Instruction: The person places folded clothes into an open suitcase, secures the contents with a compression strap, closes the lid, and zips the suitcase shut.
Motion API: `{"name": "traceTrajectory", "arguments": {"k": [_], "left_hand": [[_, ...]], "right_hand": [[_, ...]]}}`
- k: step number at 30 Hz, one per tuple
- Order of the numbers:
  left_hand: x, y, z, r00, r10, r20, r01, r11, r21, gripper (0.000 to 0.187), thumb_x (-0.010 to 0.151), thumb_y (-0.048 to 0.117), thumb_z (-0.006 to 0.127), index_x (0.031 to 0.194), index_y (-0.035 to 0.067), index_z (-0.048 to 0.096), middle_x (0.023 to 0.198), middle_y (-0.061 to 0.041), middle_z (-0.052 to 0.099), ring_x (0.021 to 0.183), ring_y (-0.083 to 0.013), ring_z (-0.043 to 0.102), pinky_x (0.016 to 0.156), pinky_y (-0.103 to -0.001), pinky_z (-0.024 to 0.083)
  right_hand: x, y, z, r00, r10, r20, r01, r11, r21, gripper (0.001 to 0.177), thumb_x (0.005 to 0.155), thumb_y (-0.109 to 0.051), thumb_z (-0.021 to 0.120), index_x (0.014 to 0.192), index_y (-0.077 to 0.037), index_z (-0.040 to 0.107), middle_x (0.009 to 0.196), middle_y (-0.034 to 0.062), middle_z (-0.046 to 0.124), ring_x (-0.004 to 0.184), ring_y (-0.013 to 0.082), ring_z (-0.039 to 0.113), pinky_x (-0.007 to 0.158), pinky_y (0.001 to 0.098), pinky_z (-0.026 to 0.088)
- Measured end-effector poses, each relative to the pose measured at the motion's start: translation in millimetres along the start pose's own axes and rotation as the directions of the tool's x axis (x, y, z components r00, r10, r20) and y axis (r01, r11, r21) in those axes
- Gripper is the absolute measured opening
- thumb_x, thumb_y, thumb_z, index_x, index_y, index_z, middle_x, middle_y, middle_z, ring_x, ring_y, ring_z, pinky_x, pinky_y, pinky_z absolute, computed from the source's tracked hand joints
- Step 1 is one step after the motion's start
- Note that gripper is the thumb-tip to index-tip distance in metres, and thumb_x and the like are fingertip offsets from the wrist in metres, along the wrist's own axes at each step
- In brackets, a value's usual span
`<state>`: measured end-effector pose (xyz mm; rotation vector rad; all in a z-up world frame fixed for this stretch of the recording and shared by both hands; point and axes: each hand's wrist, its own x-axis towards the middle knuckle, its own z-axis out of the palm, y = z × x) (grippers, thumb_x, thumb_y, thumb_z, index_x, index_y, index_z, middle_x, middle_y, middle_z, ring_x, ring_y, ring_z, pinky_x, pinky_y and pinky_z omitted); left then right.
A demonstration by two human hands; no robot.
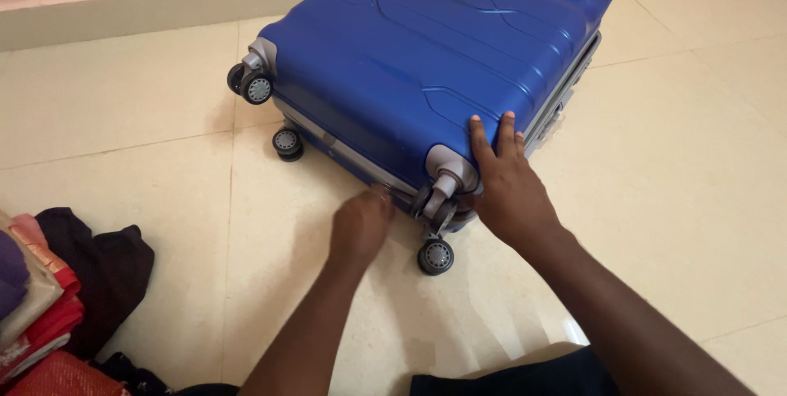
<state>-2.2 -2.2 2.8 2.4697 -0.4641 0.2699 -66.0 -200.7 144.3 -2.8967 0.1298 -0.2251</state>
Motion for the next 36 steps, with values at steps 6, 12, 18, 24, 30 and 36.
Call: {"name": "traceTrajectory", "arguments": {"k": [6, 12, 18, 24, 30, 36], "left_hand": [[-29, 40, 24, 0.994, -0.012, 0.106, 0.022, 0.995, -0.096, 0.029, 0.09, 0.03, 0.069, 0.08, 0.003, 0.071, 0.078, -0.021, 0.071, 0.075, -0.0384, 0.072, 0.071, -0.048, 0.057], [-50, 70, 60, 0.995, -0.041, 0.091, 0.053, 0.99, -0.128, 0.034, 0.093, 0.028, 0.069, 0.074, 0.0, 0.071, 0.075, -0.024, 0.069, 0.075, -0.0417, 0.07, 0.071, -0.05, 0.056], [-59, 83, 48, 0.982, 0.123, 0.146, -0.089, 0.971, -0.222, 0.029, 0.09, 0.015, 0.067, 0.115, 0.0, 0.066, 0.086, -0.021, 0.072, 0.08, -0.0392, 0.07, 0.07, -0.051, 0.055], [-55, 76, -13, 0.696, 0.716, 0.051, -0.718, 0.696, 0.009, 0.024, 0.098, 0.011, 0.065, 0.122, 0.006, 0.066, 0.112, -0.01, 0.066, 0.106, -0.0284, 0.067, 0.085, -0.045, 0.053], [-3, 116, -37, 0.824, 0.55, -0.136, -0.492, 0.814, 0.307, 0.075, 0.087, 0.027, 0.074, 0.153, 0.013, 0.041, 0.16, -0.022, 0.033, 0.148, -0.0433, 0.032, 0.115, -0.067, 0.026], [10, 126, -52, 0.935, 0.352, 0.045, -0.35, 0.896, 0.273, 0.091, 0.081, 0.026, 0.079, 0.157, 0.016, 0.029, 0.163, -0.017, 0.023, 0.152, -0.0434, 0.018, 0.107, -0.065, 0.037]], "right_hand": [[-3, 11, 11, 0.996, 0.056, -0.064, -0.048, 0.99, 0.13, 0.109, 0.07, -0.018, 0.089, 0.162, -0.02, 0.031, 0.165, 0.0263, 0.015, 0.141, 0.0442, 0.039, 0.103, 0.0465, 0.049], [-41, 48, 100, 0.925, 0.368, -0.099, -0.192, 0.675, 0.712, 0.039, 0.09, -0.029, 0.075, 0.113, 0.0, 0.062, 0.097, 0.0111, 0.068, 0.09, 0.0249, 0.067, 0.077, 0.0376, 0.054], [-47, 43, 124, 0.811, 0.325, 0.487, -0.583, 0.38, 0.718, 0.054, 0.098, -0.051, 0.053, 0.097, -0.001, 0.073, 0.078, 0.0093, 0.073, 0.068, 0.0231, 0.067, 0.065, 0.0398, 0.056], [-43, 47, 102, 0.981, 0.144, 0.128, -0.183, 0.91, 0.372, 0.034, 0.096, -0.035, 0.058, 0.089, -0.007, 0.076, 0.08, 0.0175, 0.076, 0.072, 0.0328, 0.071, 0.067, 0.0454, 0.056], [-44, 37, 81, 0.988, -0.047, 0.148, 0.054, 0.997, -0.045, 0.025, 0.096, -0.029, 0.055, 0.089, -0.012, 0.072, 0.079, 0.0115, 0.073, 0.072, 0.033, 0.073, 0.065, 0.0471, 0.057], [-43, 51, 62, 0.983, -0.062, 0.175, 0.052, 0.997, 0.064, 0.035, 0.098, -0.044, 0.054, 0.092, -0.018, 0.077, 0.078, 0.0122, 0.074, 0.073, 0.0352, 0.072, 0.066, 0.0499, 0.055]]}}
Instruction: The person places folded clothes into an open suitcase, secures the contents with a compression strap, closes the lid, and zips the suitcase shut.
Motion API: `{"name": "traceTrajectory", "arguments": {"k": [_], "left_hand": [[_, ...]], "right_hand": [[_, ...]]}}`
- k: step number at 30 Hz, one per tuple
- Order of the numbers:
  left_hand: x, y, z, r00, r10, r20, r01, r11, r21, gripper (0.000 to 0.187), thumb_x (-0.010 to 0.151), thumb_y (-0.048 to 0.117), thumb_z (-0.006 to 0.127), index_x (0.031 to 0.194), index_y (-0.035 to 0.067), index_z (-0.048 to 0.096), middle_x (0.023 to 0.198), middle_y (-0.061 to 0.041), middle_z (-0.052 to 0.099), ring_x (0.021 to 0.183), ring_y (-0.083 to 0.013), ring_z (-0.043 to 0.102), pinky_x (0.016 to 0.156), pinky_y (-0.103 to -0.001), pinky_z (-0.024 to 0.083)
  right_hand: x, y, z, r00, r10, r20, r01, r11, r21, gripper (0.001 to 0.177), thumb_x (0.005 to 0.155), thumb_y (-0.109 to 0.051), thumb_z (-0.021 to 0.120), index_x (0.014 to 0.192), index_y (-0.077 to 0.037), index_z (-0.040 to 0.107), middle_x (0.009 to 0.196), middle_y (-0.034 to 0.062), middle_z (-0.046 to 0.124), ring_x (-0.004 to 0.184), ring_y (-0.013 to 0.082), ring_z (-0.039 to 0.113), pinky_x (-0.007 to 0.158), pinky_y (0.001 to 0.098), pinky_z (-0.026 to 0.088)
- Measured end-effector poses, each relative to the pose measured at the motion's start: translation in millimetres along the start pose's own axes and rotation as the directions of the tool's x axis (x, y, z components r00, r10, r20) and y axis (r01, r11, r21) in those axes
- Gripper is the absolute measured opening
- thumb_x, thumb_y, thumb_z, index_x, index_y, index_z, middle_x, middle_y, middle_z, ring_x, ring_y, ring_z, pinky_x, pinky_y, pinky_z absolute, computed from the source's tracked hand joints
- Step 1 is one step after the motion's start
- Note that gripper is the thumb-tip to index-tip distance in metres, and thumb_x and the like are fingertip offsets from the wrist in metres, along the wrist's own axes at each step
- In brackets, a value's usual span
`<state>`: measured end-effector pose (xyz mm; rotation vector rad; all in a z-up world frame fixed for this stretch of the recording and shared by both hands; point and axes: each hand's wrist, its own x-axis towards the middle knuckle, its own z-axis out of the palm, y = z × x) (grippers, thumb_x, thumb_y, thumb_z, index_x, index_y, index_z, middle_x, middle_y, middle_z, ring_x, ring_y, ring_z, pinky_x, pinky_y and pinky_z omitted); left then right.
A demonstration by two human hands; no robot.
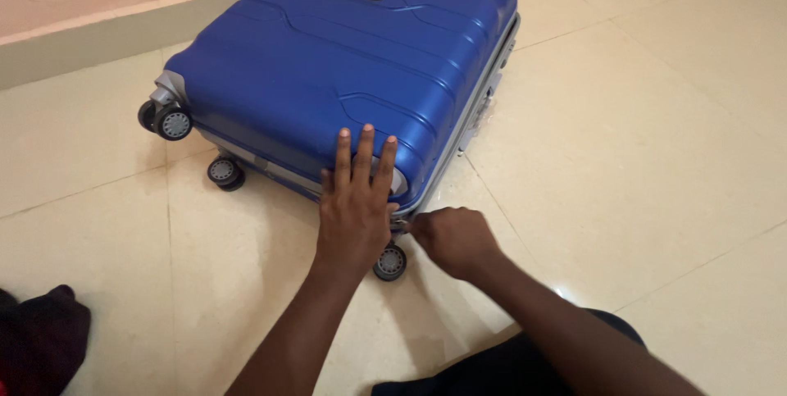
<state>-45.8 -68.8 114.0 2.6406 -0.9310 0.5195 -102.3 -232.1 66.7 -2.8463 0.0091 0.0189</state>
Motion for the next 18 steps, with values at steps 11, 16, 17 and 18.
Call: {"name": "traceTrajectory", "arguments": {"k": [11, 16, 17, 18], "left_hand": [[-3, -5, -5, 1.0, 0.022, 0.002, -0.022, 0.999, -0.03, 0.087, 0.083, 0.013, 0.076, 0.158, 0.015, 0.03, 0.165, -0.017, 0.024, 0.153, -0.0447, 0.018, 0.087, -0.043, 0.061], [-3, -1, -2, 1.0, -0.022, 0.0, 0.021, 0.994, -0.111, 0.088, 0.081, 0.008, 0.075, 0.157, 0.014, 0.03, 0.165, -0.017, 0.023, 0.154, -0.0454, 0.016, 0.086, -0.042, 0.061], [-2, 1, -2, 0.999, -0.033, 0.004, 0.034, 0.992, -0.122, 0.088, 0.081, 0.006, 0.074, 0.157, 0.014, 0.029, 0.165, -0.017, 0.023, 0.154, -0.0458, 0.015, 0.085, -0.041, 0.062], [-3, 1, -2, 1.0, -0.027, -0.011, 0.026, 0.991, -0.129, 0.089, 0.08, 0.007, 0.075, 0.157, 0.014, 0.03, 0.165, -0.017, 0.023, 0.154, -0.0456, 0.016, 0.087, -0.042, 0.061]], "right_hand": [[-2, 23, -17, 0.972, 0.183, 0.146, -0.188, 0.982, 0.02, 0.049, 0.1, -0.052, 0.049, 0.085, -0.015, 0.076, 0.07, 0.0117, 0.073, 0.072, 0.0328, 0.071, 0.069, 0.0469, 0.055], [0, 18, -18, 0.996, 0.09, 0.009, -0.086, 0.977, -0.193, 0.044, 0.1, -0.048, 0.051, 0.086, -0.012, 0.072, 0.073, 0.0099, 0.073, 0.068, 0.0322, 0.071, 0.06, 0.0463, 0.056], [3, 17, -18, 0.999, 0.039, -0.013, -0.041, 0.982, -0.183, 0.041, 0.096, -0.048, 0.054, 0.088, -0.011, 0.072, 0.073, 0.011, 0.073, 0.067, 0.0326, 0.072, 0.058, 0.0465, 0.055], [7, 16, -17, 0.999, -0.012, -0.036, 0.006, 0.986, -0.169, 0.039, 0.093, -0.047, 0.057, 0.091, -0.011, 0.072, 0.073, 0.012, 0.073, 0.065, 0.0329, 0.072, 0.056, 0.0467, 0.055]]}}
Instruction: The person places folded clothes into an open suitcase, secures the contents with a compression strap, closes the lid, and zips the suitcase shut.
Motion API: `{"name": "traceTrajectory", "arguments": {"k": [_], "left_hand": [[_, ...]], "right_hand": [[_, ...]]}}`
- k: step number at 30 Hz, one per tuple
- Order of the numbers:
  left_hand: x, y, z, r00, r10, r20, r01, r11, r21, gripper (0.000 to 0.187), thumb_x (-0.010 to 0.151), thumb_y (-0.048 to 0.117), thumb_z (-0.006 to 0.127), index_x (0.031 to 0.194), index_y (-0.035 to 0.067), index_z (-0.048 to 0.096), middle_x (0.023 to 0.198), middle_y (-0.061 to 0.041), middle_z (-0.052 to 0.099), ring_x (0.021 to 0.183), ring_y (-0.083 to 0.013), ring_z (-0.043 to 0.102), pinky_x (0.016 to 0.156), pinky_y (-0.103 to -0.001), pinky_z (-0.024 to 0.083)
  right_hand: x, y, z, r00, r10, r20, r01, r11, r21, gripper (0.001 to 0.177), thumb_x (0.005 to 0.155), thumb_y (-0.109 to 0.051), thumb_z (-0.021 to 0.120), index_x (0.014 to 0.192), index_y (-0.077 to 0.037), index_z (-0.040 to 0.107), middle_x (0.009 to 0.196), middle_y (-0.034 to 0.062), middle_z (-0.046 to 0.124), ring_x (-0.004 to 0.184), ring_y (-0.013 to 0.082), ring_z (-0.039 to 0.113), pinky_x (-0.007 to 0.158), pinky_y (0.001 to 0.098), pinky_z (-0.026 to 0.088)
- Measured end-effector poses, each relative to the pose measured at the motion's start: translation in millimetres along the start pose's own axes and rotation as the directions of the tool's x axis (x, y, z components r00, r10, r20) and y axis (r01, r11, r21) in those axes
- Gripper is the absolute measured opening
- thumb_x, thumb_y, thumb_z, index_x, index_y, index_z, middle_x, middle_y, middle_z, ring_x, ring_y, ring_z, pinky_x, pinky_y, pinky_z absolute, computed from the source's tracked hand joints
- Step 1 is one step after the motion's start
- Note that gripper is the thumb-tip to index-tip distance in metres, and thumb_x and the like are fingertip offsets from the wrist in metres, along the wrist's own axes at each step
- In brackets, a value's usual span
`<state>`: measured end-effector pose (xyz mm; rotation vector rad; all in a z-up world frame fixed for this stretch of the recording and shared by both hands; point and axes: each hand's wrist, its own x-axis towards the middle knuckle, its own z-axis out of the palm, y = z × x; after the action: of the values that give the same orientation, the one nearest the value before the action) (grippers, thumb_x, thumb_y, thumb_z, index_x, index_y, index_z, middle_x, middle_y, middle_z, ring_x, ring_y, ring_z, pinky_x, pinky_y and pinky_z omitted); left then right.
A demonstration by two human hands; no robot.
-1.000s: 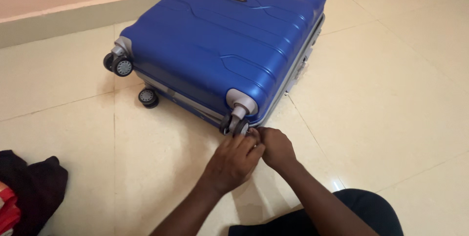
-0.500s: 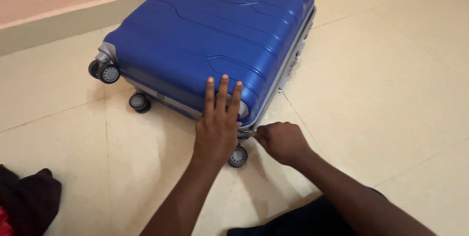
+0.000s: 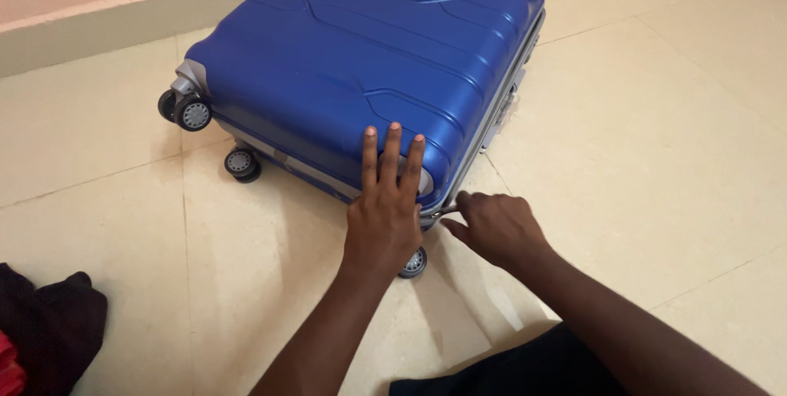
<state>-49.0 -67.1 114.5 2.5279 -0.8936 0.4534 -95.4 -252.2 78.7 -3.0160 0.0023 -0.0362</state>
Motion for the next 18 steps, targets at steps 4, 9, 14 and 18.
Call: {"name": "traceTrajectory", "arguments": {"k": [4, 9, 14, 18], "left_hand": [[-1, -1, 0, 0.998, 0.029, -0.048, -0.03, 1.0, -0.009, 0.092, 0.077, 0.01, 0.077, 0.156, 0.013, 0.03, 0.164, -0.018, 0.024, 0.154, -0.0452, 0.016, 0.091, -0.044, 0.059], [-1, 0, 0, 0.997, 0.035, -0.065, -0.034, 0.999, 0.018, 0.094, 0.075, 0.014, 0.078, 0.155, 0.012, 0.031, 0.162, -0.019, 0.025, 0.152, -0.0452, 0.016, 0.089, -0.047, 0.059], [-3, -4, 2, 0.999, 0.022, -0.036, -0.02, 0.997, 0.075, 0.085, 0.08, 0.002, 0.067, 0.157, 0.014, 0.034, 0.164, -0.016, 0.028, 0.153, -0.0443, 0.019, 0.085, -0.042, 0.062], [-3, -2, -1, 0.999, 0.025, -0.036, -0.022, 0.996, 0.082, 0.083, 0.08, -0.003, 0.063, 0.156, 0.012, 0.035, 0.164, -0.02, 0.028, 0.152, -0.0464, 0.021, 0.08, -0.04, 0.063]], "right_hand": [[0, -10, 6, 0.99, -0.112, 0.086, 0.126, 0.976, -0.18, 0.036, 0.107, -0.039, 0.049, 0.097, -0.012, 0.07, 0.076, 0.0112, 0.073, 0.067, 0.0297, 0.073, 0.058, 0.0445, 0.056], [-2, -7, -5, 0.986, -0.033, 0.165, 0.038, 0.999, -0.026, 0.038, 0.103, -0.042, 0.048, 0.096, -0.015, 0.073, 0.076, 0.0116, 0.073, 0.07, 0.0327, 0.072, 0.061, 0.0474, 0.055], [-2, -1, -6, 0.987, 0.049, 0.153, -0.057, 0.997, 0.048, 0.039, 0.101, -0.046, 0.048, 0.1, -0.018, 0.075, 0.078, 0.0108, 0.074, 0.07, 0.0326, 0.072, 0.063, 0.0484, 0.056], [-16, -1, 11, 0.996, 0.005, 0.084, -0.014, 0.994, 0.108, 0.039, 0.101, -0.046, 0.05, 0.099, -0.017, 0.075, 0.077, 0.0108, 0.075, 0.07, 0.0322, 0.072, 0.063, 0.0465, 0.056]]}}
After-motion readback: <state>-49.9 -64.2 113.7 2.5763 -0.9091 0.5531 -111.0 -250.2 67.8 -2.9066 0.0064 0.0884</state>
